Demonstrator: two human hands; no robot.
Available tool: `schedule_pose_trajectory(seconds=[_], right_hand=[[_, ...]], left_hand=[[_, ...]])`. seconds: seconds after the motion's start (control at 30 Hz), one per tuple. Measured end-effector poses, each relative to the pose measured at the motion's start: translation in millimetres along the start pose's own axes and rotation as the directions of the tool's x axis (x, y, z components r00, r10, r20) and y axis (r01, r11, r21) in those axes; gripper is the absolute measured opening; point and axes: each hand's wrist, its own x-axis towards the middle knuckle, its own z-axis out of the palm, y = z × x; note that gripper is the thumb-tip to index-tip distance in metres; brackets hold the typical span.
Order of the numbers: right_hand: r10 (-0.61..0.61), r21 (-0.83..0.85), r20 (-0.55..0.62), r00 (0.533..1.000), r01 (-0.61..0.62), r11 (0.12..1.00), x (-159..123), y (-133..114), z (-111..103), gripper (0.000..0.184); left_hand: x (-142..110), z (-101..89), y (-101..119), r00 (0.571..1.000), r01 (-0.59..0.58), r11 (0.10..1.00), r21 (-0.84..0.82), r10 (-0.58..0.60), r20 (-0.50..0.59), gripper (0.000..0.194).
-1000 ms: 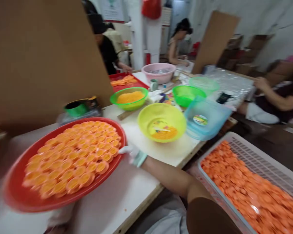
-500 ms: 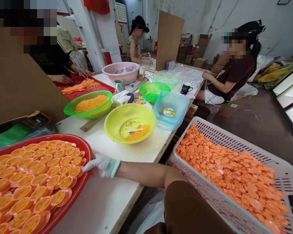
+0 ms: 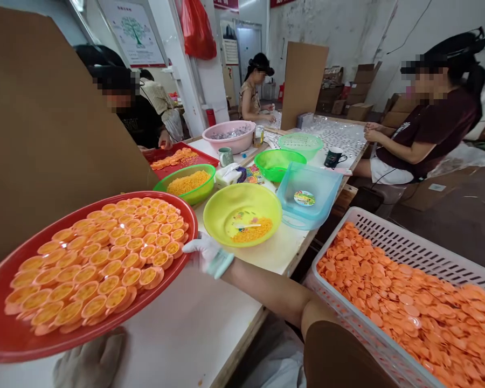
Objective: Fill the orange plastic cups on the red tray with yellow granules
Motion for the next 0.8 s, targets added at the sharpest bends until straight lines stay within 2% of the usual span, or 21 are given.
schedule_pose_trajectory(seconds=[0.13,0.27,0.43,0.63,0.7,0.8], right_hand=[[-0.086,0.027,-0.076,0.993,0.088,0.996,-0.8,-31.4,-7.7,0.057],[-0.143,0.035,-0.178,0.974,0.151,0.988,1.3,-60.7,-26.6,0.052],[-0.197,0.068,-0.291,0.936,0.226,0.972,11.3,-98.9,-42.6,0.045],[-0.286,0.058,-0.469,0.836,0.352,0.934,42.3,-143.3,-47.5,0.044],[-0.307,0.051,-0.509,0.804,0.384,0.922,50.1,-153.0,-49.0,0.045],[-0.307,0.046,-0.527,0.793,0.387,0.921,53.3,-159.2,-56.5,0.049]], left_hand=[[-0.4,11.0,-4.7,0.999,0.022,0.991,0.134,-0.016,-0.046,0.072],[0.1,19.3,-5.1,0.996,0.056,0.988,0.146,-0.044,-0.080,0.079],[-4.1,16.0,1.4,0.992,0.091,0.985,0.150,-0.077,-0.097,0.069],[-9.4,12.9,4.0,0.987,0.127,0.985,0.115,-0.114,-0.108,0.058],[-10.4,13.8,5.3,0.984,0.146,0.985,0.096,-0.134,-0.115,0.053],[-14.9,13.9,8.6,0.978,0.172,0.983,0.067,-0.162,-0.132,0.044]])
